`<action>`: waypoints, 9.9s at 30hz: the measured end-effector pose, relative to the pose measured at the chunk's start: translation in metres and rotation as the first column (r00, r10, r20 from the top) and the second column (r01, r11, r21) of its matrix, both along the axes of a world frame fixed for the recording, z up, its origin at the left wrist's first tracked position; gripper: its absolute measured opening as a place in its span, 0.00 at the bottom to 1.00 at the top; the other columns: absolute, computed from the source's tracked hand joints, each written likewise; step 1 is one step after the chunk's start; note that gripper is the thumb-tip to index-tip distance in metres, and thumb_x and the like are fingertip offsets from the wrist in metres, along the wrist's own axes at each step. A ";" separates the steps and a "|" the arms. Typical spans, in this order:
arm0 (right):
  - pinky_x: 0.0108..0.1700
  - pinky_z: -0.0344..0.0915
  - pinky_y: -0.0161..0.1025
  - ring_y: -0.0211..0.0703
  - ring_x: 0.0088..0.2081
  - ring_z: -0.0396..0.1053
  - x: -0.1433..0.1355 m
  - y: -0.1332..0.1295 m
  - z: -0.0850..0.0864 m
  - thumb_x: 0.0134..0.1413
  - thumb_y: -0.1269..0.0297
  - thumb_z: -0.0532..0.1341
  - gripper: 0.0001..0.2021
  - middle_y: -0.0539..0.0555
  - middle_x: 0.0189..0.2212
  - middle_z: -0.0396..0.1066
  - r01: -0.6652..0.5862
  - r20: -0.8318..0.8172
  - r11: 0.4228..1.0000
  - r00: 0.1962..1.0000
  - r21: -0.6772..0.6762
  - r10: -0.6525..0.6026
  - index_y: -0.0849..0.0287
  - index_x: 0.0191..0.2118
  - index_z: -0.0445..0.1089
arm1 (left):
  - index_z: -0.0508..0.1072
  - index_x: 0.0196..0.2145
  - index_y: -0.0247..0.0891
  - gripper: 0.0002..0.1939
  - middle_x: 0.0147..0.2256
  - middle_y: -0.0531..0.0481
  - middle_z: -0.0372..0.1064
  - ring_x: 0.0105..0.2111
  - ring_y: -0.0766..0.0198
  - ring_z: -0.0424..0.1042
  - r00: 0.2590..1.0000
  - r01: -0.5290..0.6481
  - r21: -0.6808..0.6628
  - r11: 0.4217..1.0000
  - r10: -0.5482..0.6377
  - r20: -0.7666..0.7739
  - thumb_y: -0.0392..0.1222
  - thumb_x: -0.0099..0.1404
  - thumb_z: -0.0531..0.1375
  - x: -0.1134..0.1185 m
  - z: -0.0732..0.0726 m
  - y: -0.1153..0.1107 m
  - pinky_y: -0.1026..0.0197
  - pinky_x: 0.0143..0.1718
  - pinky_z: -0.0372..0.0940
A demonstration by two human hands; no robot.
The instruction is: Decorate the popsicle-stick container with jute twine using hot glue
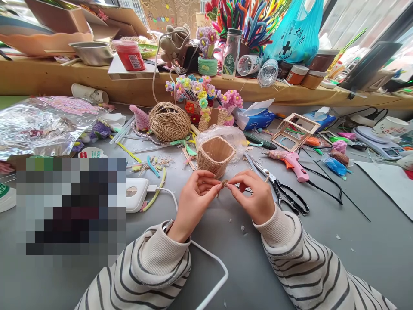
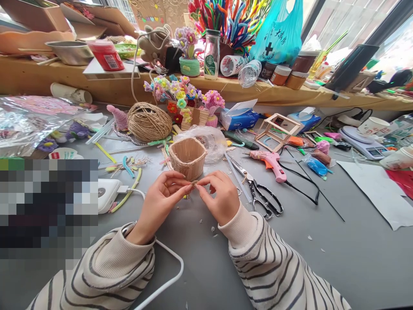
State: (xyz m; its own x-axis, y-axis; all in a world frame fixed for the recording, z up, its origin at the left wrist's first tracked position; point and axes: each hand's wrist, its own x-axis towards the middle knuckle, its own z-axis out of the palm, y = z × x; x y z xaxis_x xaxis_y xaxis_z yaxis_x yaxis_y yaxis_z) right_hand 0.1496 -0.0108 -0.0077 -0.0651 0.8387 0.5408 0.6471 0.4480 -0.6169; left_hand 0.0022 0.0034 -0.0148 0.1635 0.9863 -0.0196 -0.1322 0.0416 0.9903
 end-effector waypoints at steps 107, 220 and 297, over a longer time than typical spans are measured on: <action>0.28 0.60 0.33 0.37 0.27 0.62 0.000 0.005 -0.001 0.41 0.55 0.62 0.12 0.50 0.23 0.67 -0.245 -0.521 0.836 0.852 -0.491 -0.056 0.60 0.24 0.67 | 0.71 0.32 0.36 0.13 0.29 0.52 0.71 0.32 0.65 0.70 0.988 0.147 -0.141 0.979 -0.151 -0.018 0.44 0.50 0.63 -0.004 0.008 0.001 0.65 0.35 0.65; 0.30 0.68 0.40 0.45 0.32 0.69 0.036 0.038 0.004 0.40 0.54 0.62 0.25 0.59 0.34 0.70 0.468 -0.020 0.795 0.866 0.385 -0.499 0.62 0.44 0.60 | 0.74 0.29 0.41 0.08 0.61 0.53 0.37 0.61 0.57 0.40 0.770 0.319 0.424 0.848 0.029 -0.637 0.46 0.56 0.58 -0.026 0.031 0.033 0.55 0.59 0.45; 0.26 0.66 0.39 0.45 0.33 0.68 0.046 0.037 -0.009 0.43 0.63 0.62 0.26 0.58 0.38 0.66 0.362 0.024 0.710 0.882 0.603 -0.470 0.57 0.49 0.53 | 0.74 0.30 0.41 0.08 0.61 0.53 0.41 0.60 0.54 0.42 0.771 0.305 0.478 0.824 0.081 -0.632 0.44 0.56 0.57 -0.023 0.027 0.029 0.51 0.58 0.47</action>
